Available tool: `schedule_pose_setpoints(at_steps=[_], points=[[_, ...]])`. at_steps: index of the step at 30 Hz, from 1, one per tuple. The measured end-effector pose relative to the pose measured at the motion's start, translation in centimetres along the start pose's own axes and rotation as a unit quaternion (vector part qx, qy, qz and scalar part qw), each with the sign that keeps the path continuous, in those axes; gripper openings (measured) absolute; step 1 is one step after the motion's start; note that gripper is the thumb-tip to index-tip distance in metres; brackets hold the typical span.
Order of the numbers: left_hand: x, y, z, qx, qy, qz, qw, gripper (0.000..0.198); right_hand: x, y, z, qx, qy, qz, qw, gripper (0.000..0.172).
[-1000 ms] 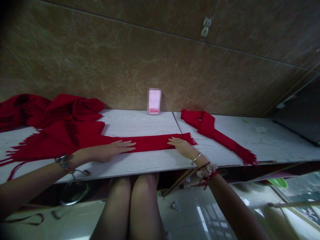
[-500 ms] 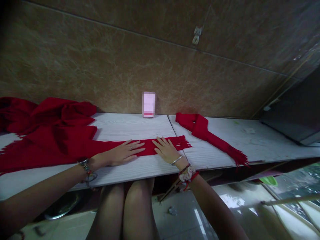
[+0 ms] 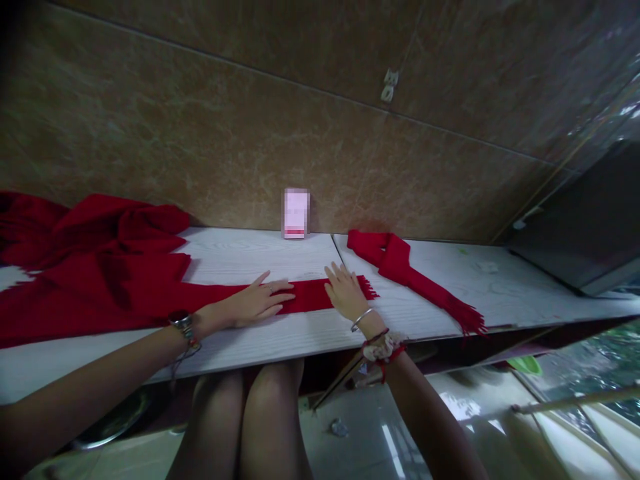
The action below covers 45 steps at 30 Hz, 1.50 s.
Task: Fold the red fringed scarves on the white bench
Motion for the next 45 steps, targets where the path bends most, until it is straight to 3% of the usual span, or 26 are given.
schedule_pose_setpoints(at_steps=[3, 5, 7, 10, 13, 16, 19, 24, 26, 28, 33, 38, 42, 45], points=[[-0.1, -0.7, -0.9, 0.027, -0.004, -0.011, 1.0, 0.045, 3.8, -0.9, -1.2, 0.049, -0.02, 0.069, 0.996, 0.045], [0.1, -0.6, -1.3, 0.039, -0.001, -0.011, 0.999, 0.045, 4.1, -1.2, -2.4, 0.084, -0.02, 0.06, 0.994, 0.046], [0.1, -0.2, -1.4, 0.046, 0.003, -0.019, 0.999, 0.044, 2.5, -1.3, -3.5, 0.105, -0.013, 0.019, 0.994, 0.046], [0.1, 0.3, -1.3, 0.057, 0.007, -0.028, 0.998, 0.042, -1.9, -0.8, -4.4, 0.116, 0.011, -0.048, 0.992, 0.044], [0.2, 0.5, -1.1, 0.061, 0.01, -0.025, 0.998, 0.042, -6.5, 0.2, -4.2, 0.118, 0.017, -0.12, 0.986, 0.042], [0.1, 0.5, -1.1, 0.06, 0.015, -0.021, 0.998, 0.042, -8.2, 0.7, -3.1, 0.105, 0.023, -0.161, 0.981, 0.042], [0.0, 0.2, -1.1, 0.051, 0.018, -0.019, 0.998, 0.041, -6.0, 0.0, -1.8, 0.072, 0.006, -0.144, 0.987, 0.044], [0.4, 0.6, -0.7, 0.041, 0.023, -0.01, 0.999, 0.042, 3.4, -2.0, -2.0, 0.089, -0.059, 0.038, 0.994, 0.046], [1.0, 1.7, -0.7, 0.054, 0.016, -0.001, 0.998, 0.043, 5.4, -2.2, -2.8, 0.112, -0.053, 0.069, 0.99, 0.047], [1.9, 3.5, -0.5, 0.068, 0.004, 0.019, 0.998, 0.044, 5.7, -2.4, -3.6, 0.127, -0.035, 0.069, 0.989, 0.047], [4.8, 8.5, 0.0, 0.091, -0.046, 0.092, 0.991, 0.048, 2.5, -2.7, -4.7, 0.123, -0.006, 0.042, 0.992, 0.048], [6.6, 11.4, 1.4, 0.104, -0.102, 0.117, 0.982, 0.046, -1.0, -2.6, -5.3, 0.142, -0.005, 0.014, 0.99, 0.05], [8.1, 14.2, 3.1, 0.058, -0.111, 0.167, 0.978, 0.047, -2.3, -2.6, -5.4, 0.155, -0.007, 0.004, 0.988, 0.049], [10.0, 17.6, 4.1, -0.029, -0.097, 0.245, 0.964, 0.05, -0.8, -3.2, -4.1, 0.122, -0.016, 0.018, 0.992, 0.048]])
Point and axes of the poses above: each hand's wrist, its own y-axis away from the middle knuckle, its own z-axis out of the back of the hand, x = y × z, the point moved 8 cm from there along -y, towards the middle knuckle, and after that the axes turned 10 degrees about x, right-handed, at the moved point
